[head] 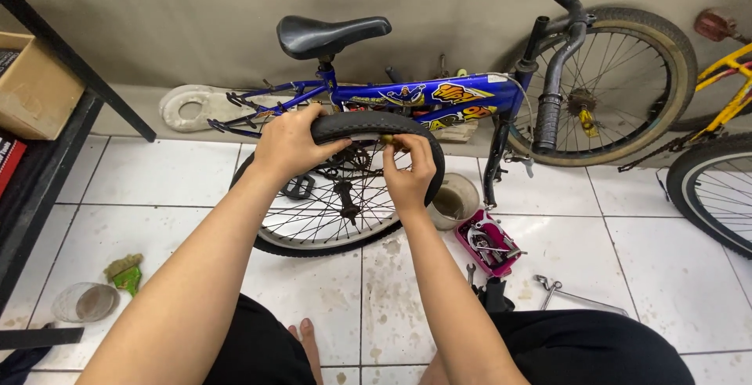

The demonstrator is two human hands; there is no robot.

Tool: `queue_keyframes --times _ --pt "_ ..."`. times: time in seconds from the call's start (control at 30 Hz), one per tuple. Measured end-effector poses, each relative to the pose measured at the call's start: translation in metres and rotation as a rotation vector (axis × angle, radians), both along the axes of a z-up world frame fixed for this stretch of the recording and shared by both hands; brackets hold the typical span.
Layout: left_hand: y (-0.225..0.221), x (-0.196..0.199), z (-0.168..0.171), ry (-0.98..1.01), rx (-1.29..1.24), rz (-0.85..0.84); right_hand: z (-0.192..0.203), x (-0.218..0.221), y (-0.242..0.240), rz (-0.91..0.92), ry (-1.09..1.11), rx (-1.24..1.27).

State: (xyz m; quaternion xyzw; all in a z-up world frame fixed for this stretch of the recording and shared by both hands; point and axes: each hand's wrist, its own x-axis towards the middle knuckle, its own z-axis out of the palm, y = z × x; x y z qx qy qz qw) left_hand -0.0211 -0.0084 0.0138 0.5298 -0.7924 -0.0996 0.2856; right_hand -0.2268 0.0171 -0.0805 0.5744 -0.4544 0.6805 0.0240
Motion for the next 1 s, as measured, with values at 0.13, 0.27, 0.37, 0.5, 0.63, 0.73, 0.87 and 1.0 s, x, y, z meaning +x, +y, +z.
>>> queue_keyframes --times 0.13,0.27,0.37,0.5,0.63,0.73,0.87,1.0 --pt "0.002 -0.001 -0.002 0.01 0.003 0.01 0.0 0.014 0.0 0.007 -0.041 -0.013" --pt "-0.002 -0.001 -0.008 -0.034 0.015 0.036 0.007 0.039 0.005 0.109 -0.067 -0.036" --pt "-0.004 0.003 -0.017 -0.042 0.026 0.01 0.011 0.047 0.016 0.156 -0.024 -0.019" --pt "-0.016 0.02 -0.03 -0.032 0.098 0.028 0.008 0.051 0.016 0.243 -0.003 -0.027" --pt "-0.014 0.023 -0.026 0.011 0.132 0.044 0.011 0.057 0.019 0.323 0.002 -0.048" --pt "-0.006 0.018 -0.012 0.035 0.152 0.038 0.006 0.061 0.018 0.315 0.027 -0.043" --pt "0.005 0.015 0.0 0.018 0.204 0.046 0.004 0.07 0.022 0.305 0.075 0.021" --pt "-0.005 0.012 -0.007 0.0 0.195 0.06 -0.006 0.081 0.015 0.339 0.095 0.001"
